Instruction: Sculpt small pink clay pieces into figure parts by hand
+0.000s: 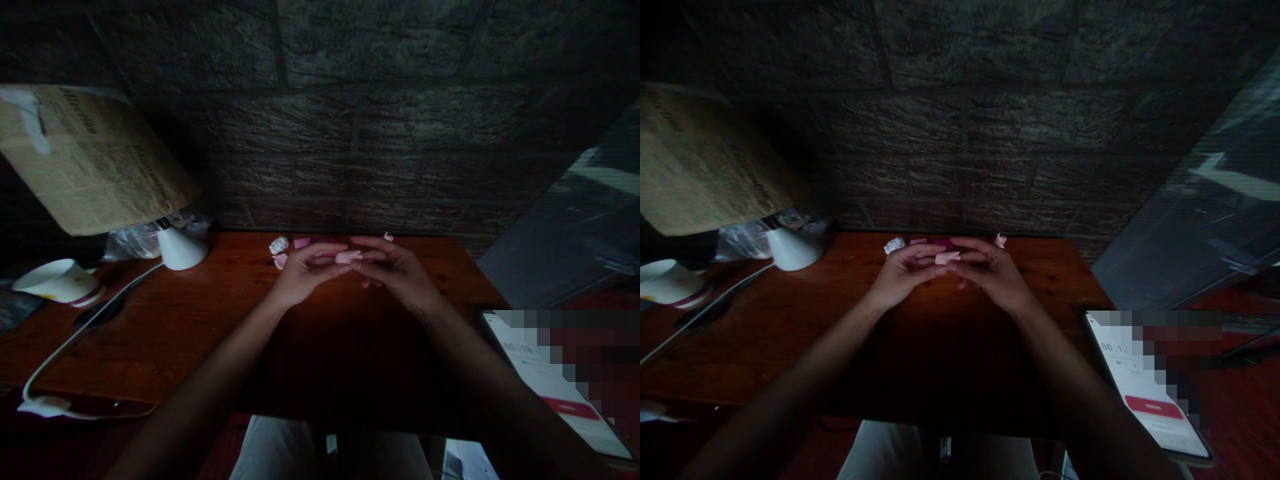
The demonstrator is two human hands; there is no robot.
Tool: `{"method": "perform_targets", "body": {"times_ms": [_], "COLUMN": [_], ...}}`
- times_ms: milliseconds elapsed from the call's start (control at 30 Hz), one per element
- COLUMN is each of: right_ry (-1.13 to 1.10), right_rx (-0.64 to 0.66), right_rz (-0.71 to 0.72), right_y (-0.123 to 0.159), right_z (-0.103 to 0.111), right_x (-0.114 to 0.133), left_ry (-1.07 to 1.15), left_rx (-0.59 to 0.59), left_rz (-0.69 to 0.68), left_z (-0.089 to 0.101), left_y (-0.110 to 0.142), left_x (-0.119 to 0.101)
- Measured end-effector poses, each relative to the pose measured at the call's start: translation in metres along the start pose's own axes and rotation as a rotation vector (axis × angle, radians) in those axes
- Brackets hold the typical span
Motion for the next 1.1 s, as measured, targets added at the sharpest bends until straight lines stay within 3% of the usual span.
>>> {"method": "perform_targets", "body": {"times_ms": [300,567,733,967,1100], "right_ry": [-0.006,0.116,0.247,0.421,0.473], "right_rx": [0.009,-0.011,-0.042,0.066,0.021], "right_rz": [0.046,0.057,0.148,0.204,0.205], "right_y": [-0.002,-0.001,-0.001,0.003,0.002], "right_z": [0.001,0.008,0.012,0.006,0.009], "right_x": [-0.001,0.001,0.007,0.010,0.007], "left_ry": [0.044,0.035,0.131,0.220,0.213], "left_rx": [-0.044,-0.029,-0.025,0.010,0.000], "left_rz": [0.058,0.069,0.176,0.296,0.333], "left_z": [0.000,0.000,-0.002,-0.004,-0.007], "left_y": [0.001,0.001,0.002,0.001,0.001], "left_x": [0.008,0.010,0.011,0.016,0.015]}}
Point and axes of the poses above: each hand's wrist, its own y-axis away from the middle knuckle, its own z-axis out of the back of the hand, x = y × z, the point moved 2 cm from there along -y, towards the middle knuckle, and after that the axes turned 11 degrees about -y, right-handed, at the moved point
